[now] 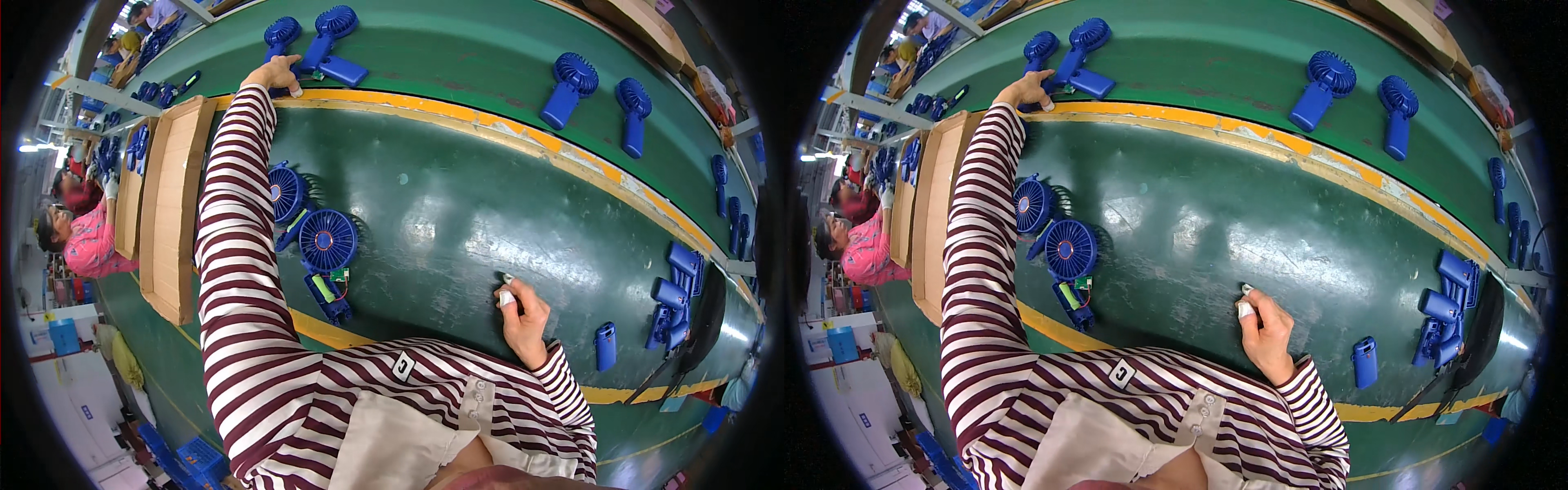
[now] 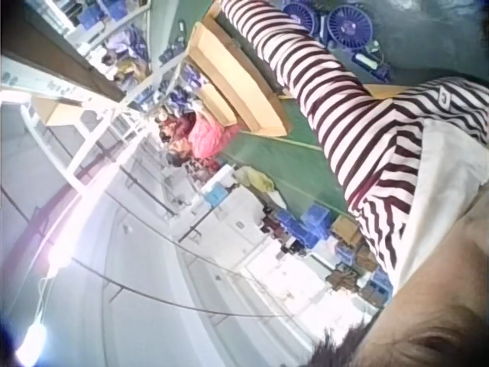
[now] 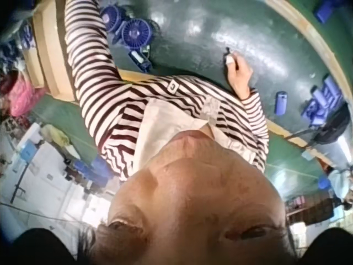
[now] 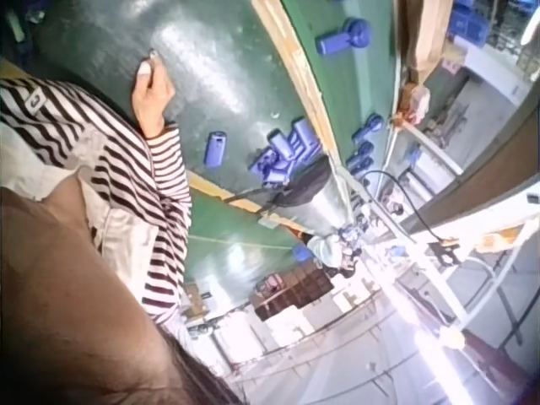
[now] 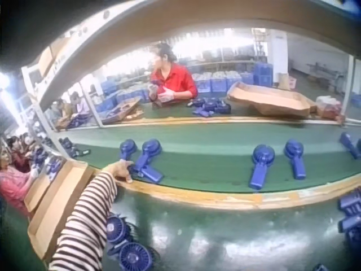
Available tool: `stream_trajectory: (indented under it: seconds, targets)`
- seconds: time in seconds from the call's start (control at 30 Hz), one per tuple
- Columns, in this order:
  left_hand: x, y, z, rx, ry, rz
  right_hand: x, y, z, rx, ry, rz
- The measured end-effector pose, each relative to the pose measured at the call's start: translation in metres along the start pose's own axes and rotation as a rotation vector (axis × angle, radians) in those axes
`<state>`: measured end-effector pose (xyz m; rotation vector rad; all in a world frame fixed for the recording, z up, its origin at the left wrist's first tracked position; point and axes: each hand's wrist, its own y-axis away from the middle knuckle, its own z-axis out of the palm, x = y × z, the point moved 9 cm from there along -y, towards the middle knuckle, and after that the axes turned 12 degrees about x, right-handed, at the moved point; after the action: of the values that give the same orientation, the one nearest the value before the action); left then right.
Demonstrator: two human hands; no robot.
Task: The person assembles portable fans by fitting the circuit board and wiring into the handle base, pressing the handle cover into place by hand, and placing the assembled fans onto the conveyor belt.
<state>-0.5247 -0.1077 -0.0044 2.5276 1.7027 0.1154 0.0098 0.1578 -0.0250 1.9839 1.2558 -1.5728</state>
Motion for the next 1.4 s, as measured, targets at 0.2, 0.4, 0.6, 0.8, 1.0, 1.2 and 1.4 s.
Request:
stream_trajectory:
  seconds: [0.2,0.4,0.6,0.8,1.0,1.2,1.4]
  targets:
    - [0.011,0.027,-0.004,-0.253,-0.113,0.039,-0.003,-0.001,0.001,0.013,-0.013,-0.027]
    - [0.022,0.055,-0.015,-0.232,-0.31,0.08,-0.003,-0.001,-0.002,0.024,-0.041,-0.029]
    - [0.032,0.08,-0.023,0.074,-0.071,0.003,-0.007,0.001,-0.002,0.049,-0.072,-0.056]
    - [0.105,0.171,0.021,-0.287,1.178,-0.432,-0.007,-0.001,0.003,-0.051,-0.105,0.074]
    - [0.278,0.314,0.053,-0.602,1.949,-0.537,-0.065,-0.036,0.017,-0.095,-0.043,-0.229]
    - [0.356,0.358,0.082,-0.847,2.03,-0.315,-0.017,-0.039,-0.034,0.118,0.001,-0.068]
    - [0.323,0.346,0.012,0.234,0.952,0.516,0.036,-0.019,-0.102,0.274,-0.369,0.32]
